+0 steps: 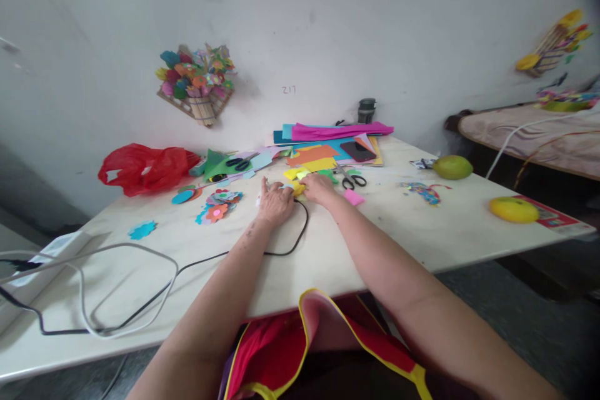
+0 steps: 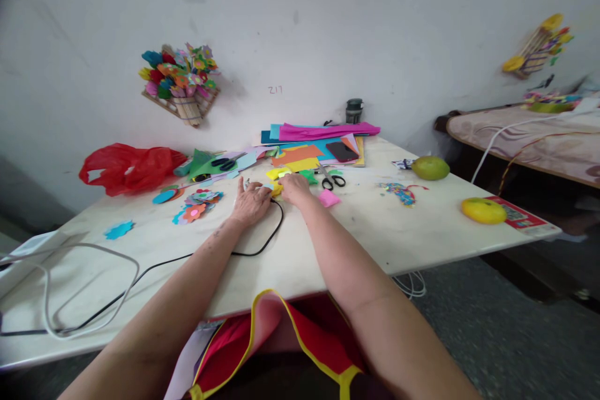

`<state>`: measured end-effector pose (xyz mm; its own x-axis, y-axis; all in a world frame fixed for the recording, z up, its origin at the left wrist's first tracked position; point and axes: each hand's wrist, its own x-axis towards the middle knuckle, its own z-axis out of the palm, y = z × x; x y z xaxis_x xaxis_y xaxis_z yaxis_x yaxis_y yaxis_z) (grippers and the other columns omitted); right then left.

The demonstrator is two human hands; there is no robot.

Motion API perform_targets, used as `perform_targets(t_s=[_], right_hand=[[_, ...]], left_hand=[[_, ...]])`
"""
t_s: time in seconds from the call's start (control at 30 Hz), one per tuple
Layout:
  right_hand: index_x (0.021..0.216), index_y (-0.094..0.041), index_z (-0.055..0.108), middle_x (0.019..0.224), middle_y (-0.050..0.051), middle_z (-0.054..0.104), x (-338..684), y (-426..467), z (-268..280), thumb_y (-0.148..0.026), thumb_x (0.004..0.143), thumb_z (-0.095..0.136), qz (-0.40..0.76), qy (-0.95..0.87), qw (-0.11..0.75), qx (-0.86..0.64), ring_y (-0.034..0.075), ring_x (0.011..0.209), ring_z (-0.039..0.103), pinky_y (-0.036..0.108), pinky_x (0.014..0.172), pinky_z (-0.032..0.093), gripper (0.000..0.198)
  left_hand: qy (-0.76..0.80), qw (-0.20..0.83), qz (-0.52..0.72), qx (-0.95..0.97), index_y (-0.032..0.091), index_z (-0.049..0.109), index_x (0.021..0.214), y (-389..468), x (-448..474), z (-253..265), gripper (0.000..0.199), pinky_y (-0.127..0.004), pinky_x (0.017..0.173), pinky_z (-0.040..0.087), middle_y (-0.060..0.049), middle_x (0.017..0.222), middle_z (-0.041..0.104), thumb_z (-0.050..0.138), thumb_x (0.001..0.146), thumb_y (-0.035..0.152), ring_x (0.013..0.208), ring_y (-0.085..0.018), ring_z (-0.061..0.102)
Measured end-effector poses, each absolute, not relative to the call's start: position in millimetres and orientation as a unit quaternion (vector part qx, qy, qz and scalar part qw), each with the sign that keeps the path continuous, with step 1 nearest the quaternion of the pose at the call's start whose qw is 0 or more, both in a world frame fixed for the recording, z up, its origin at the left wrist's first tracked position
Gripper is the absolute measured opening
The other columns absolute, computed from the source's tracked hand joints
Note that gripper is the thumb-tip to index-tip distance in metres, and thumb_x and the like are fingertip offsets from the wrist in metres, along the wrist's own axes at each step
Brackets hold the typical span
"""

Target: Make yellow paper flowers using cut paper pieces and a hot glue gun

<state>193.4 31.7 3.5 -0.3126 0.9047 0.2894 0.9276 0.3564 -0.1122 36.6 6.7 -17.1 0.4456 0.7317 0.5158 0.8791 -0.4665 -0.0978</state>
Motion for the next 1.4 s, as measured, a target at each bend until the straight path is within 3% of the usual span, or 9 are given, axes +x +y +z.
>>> perform_targets(t_s=[0.3, 0.57, 0.83, 1.13, 1.4], right_hand=[[0.098, -0.023, 0.066, 0.098, 0.01, 0.065, 188.8, 33.1, -0.9, -0.017, 0.081, 0.041, -0.072, -0.819, 0.112, -0.557, 0.023, 0.094, 0.057, 0.03, 0.078, 0.041, 0.031], [0.091, -0.02, 0.067, 0.1, 0.009, 0.064, 191.0, 33.2, 1.0, -0.018, 0.077, 0.046, -0.061, -0.828, 0.127, -0.543, 0.023, 0.098, 0.055, 0.031, 0.082, 0.04, 0.025], [0.096, -0.023, 0.065, 0.102, 0.002, 0.065, 239.1, 53.8, 10.8, -0.018, 0.077, 0.043, 0.047, -0.646, 0.305, -0.698, 0.018, 0.094, 0.058, 0.026, 0.076, 0.043, 0.03], [0.083, -0.02, 0.069, 0.093, 0.008, 0.068, 246.1, 65.1, 22.7, -0.024, 0.07, 0.054, 0.074, -0.638, 0.239, -0.728, 0.021, 0.087, 0.061, 0.026, 0.07, 0.044, 0.02], [0.081, -0.021, 0.066, 0.092, 0.006, 0.067, 246.1, 65.7, 23.1, -0.026, 0.072, 0.052, 0.05, -0.658, 0.244, -0.711, 0.02, 0.087, 0.06, 0.027, 0.069, 0.043, 0.018]], left_hand=[[-0.488, 0.183, -0.2, -0.83, 0.021, 0.058, 0.095, 7.3, 35.9, -17.5, 0.024, -0.06, 0.103, 0.003, -0.007, 0.087, 0.066, 0.038, 0.081, 0.025, 0.108, -0.024, 0.049], [-0.503, 0.194, -0.21, -0.816, 0.022, 0.057, 0.087, 6.2, 35.9, -17.3, 0.021, -0.061, 0.101, 0.004, -0.006, 0.086, 0.067, 0.039, 0.082, 0.029, 0.107, -0.025, 0.048], [-0.506, 0.17, -0.219, -0.817, 0.022, 0.058, 0.089, 9.1, 34.8, -19.5, 0.021, -0.062, 0.101, 0.002, -0.006, 0.088, 0.067, 0.039, 0.082, 0.029, 0.108, -0.026, 0.048], [-0.506, 0.171, -0.214, -0.818, 0.022, 0.059, 0.093, 8.4, 32.7, -20.0, 0.025, -0.062, 0.101, 0.003, -0.006, 0.088, 0.068, 0.038, 0.083, 0.031, 0.11, -0.026, 0.048], [-0.513, 0.167, -0.228, -0.811, 0.023, 0.057, 0.106, 8.1, 32.5, -19.0, 0.031, -0.06, 0.102, 0.001, -0.006, 0.099, 0.066, 0.04, 0.081, 0.033, 0.116, -0.026, 0.042]])
